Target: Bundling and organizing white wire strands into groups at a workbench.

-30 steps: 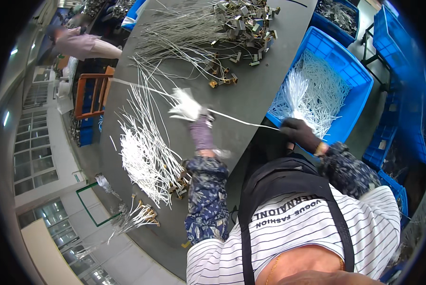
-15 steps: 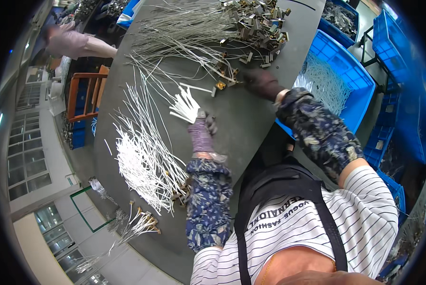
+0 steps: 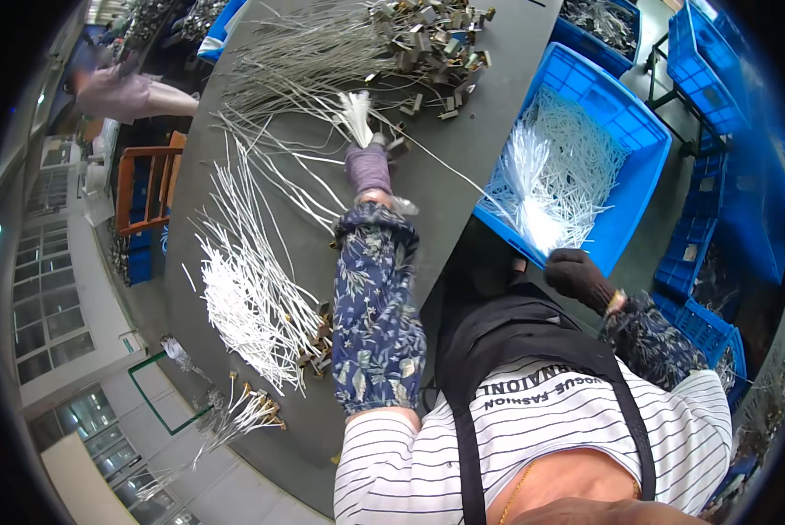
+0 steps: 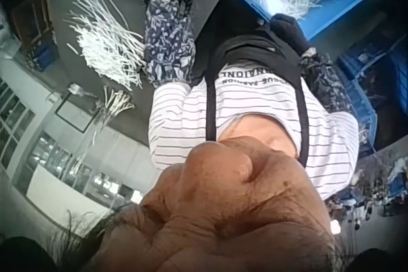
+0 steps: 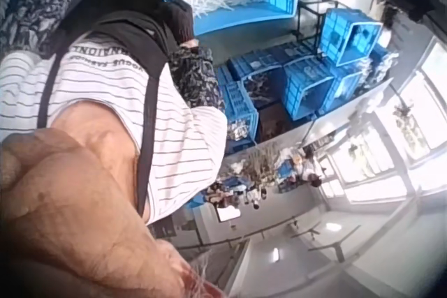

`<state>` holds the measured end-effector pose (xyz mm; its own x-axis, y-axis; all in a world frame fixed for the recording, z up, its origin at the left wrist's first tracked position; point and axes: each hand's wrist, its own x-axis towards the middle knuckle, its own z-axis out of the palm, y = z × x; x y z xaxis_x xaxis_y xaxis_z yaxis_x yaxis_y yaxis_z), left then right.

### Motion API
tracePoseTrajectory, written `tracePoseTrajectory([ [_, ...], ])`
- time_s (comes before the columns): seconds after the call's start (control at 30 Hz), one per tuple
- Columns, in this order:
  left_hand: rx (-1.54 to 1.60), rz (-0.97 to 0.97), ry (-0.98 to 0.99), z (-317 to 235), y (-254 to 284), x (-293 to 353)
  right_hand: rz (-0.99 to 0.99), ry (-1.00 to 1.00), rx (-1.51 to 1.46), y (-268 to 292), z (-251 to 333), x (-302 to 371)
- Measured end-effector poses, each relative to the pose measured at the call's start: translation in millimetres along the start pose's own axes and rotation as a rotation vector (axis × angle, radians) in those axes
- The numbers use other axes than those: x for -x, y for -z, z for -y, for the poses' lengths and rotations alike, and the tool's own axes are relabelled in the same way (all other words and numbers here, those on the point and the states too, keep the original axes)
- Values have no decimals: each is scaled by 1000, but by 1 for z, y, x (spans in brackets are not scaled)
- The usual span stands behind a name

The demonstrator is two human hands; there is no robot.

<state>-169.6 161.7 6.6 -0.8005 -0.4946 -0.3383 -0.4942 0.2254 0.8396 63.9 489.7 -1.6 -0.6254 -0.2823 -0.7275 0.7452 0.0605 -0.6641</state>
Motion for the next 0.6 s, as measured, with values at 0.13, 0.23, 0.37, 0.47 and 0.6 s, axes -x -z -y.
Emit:
tracePoseTrajectory([
  [0.13, 381, 11, 57, 11, -23, 54, -229, 18, -37, 13, 7, 47],
  [0.23, 946, 284, 293, 38, -34, 133, -239, 732, 324, -18, 32, 32],
  [0.37, 1258, 530, 326, 58, -50, 150, 8, 131, 204, -18, 35, 39],
  [0.47, 1142, 494, 273, 59, -62, 135, 41, 766, 989, 75, -87, 33],
  [0.6, 1068, 251, 99, 46, -31, 102, -311, -316, 265, 98, -112, 84],
])
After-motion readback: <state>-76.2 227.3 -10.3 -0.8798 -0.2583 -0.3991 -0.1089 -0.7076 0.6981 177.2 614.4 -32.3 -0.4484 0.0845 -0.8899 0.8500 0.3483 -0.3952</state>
